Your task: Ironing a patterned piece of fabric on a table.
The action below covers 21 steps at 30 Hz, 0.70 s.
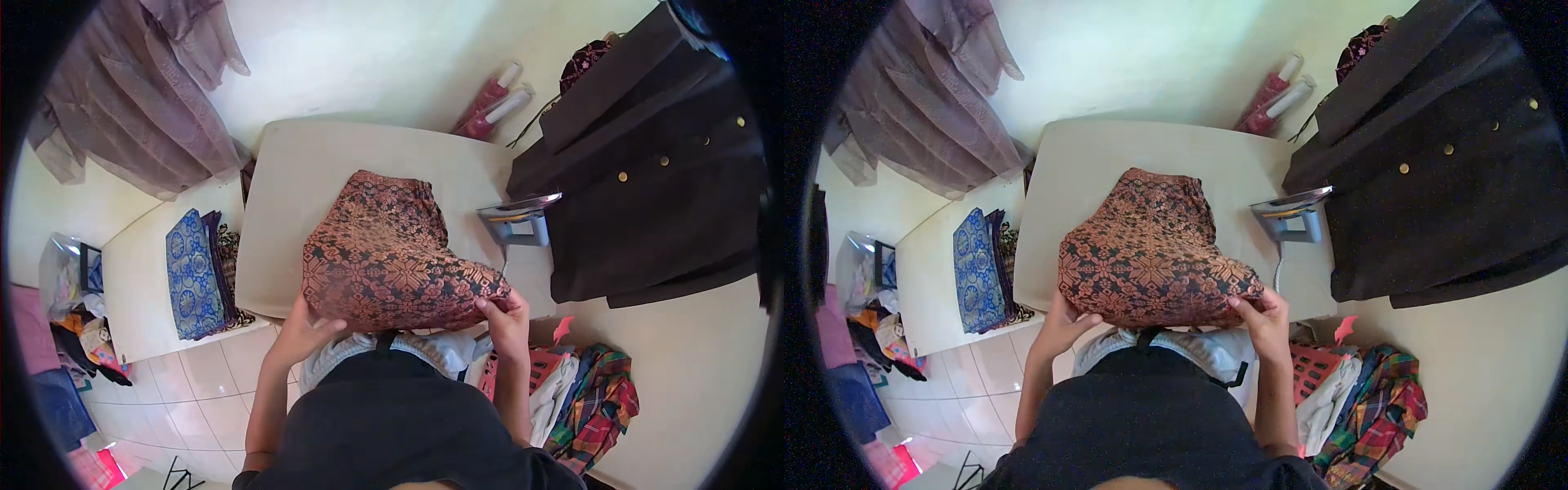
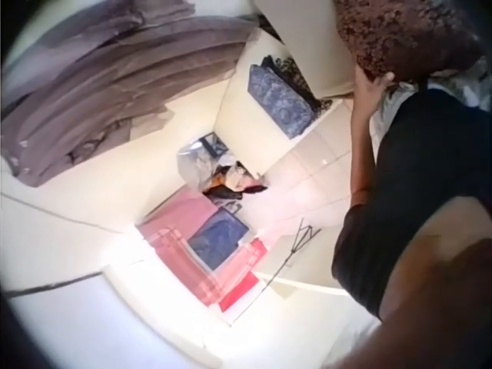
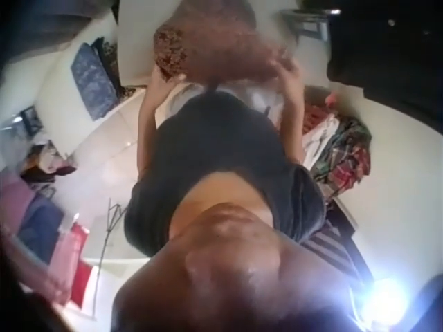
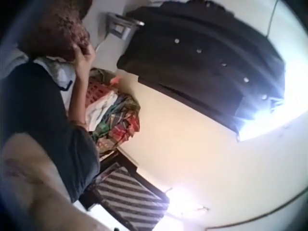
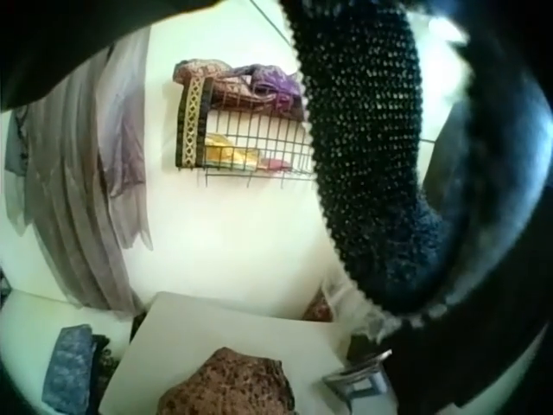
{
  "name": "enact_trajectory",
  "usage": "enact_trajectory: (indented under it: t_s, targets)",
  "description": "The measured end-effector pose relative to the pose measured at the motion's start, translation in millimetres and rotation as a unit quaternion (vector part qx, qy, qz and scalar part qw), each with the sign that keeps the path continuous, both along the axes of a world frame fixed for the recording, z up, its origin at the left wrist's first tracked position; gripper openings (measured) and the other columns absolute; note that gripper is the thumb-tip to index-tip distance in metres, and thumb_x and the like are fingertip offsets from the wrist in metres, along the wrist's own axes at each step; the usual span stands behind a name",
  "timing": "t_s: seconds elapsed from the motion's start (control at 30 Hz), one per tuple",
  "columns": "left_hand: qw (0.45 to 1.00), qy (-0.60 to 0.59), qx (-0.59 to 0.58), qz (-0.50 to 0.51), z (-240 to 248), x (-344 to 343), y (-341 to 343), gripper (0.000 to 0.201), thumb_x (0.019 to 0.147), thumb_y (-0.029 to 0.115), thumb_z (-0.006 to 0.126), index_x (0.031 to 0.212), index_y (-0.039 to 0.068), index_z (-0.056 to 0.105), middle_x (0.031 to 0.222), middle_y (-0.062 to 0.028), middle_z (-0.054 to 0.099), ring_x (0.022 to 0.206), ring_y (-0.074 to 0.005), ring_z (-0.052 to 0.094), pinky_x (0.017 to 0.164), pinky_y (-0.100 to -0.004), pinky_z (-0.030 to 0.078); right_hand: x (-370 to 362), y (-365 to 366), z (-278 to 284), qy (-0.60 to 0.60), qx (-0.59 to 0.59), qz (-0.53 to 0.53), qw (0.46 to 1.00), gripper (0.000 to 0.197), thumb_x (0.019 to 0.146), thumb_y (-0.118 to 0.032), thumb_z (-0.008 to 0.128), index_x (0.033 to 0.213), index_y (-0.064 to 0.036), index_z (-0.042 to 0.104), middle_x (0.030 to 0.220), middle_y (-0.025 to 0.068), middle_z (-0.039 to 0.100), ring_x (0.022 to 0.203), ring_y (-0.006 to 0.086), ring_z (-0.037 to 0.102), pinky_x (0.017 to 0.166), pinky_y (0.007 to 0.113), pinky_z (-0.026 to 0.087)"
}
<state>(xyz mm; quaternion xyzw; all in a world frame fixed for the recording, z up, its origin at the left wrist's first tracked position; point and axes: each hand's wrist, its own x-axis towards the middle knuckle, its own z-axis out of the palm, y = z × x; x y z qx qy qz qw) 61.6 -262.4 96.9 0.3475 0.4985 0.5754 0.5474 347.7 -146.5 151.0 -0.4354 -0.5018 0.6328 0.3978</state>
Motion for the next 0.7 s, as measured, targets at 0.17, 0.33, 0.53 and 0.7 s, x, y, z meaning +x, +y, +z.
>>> enact_trajectory:
  t_s: [0.17,0.33,0.53,0.7]
  targets:
    - [0.993,0.077,-0.081,0.027,8,-16,37,0.052,0.083,0.006,0.065,0.128,-0.001,0.039,0.125,-0.0111,0.05,0.115,-0.0184,0.048,0.098,-0.0328,0.038,-32,41,14,0.019,0.095,-0.049,0.994,0.026,0.083,-0.002,0.062,0.108,0.0015,0.059,0.102,0.0034,0.063,0.093,0.0101,0.057,0.084,0.026,0.044]
    - [0.958,0.112,0.227,0.136,88,-47,134,0.051,0.08,0.004,0.065,0.126,0.001,0.042,0.122,-0.0088,0.053,0.113,-0.0187,0.05,0.099,-0.0337,0.035,-70,125,67,0.086,0.234,-0.019,0.968,0.042,0.085,0.003,0.055,0.126,0.0006,0.045,0.12,0.0067,0.056,0.111,0.0144,0.051,0.098,0.029,0.037]
    - [0.937,0.056,0.335,0.078,150,-81,243,0.053,0.082,0.004,0.062,0.129,0.001,0.04,0.123,-0.0074,0.053,0.111,-0.0177,0.05,0.1,-0.0322,0.034,-111,214,112,0.184,0.378,-0.046,0.906,0.045,0.086,0.003,0.055,0.129,-0.003,0.043,0.12,0.0051,0.055,0.109,0.0143,0.052,0.096,0.028,0.038]
    - [0.952,0.122,0.255,0.115,56,-102,289,0.076,0.084,0.01,0.061,0.144,0.005,0.016,0.148,-0.0131,0.023,0.136,-0.0222,0.023,0.111,-0.0349,0.018,-125,246,43,-0.075,0.417,-0.092,0.901,0.078,0.079,0.009,0.053,0.146,-0.0153,0.02,0.146,0.0097,0.025,0.132,0.0208,0.029,0.107,0.033,0.027]
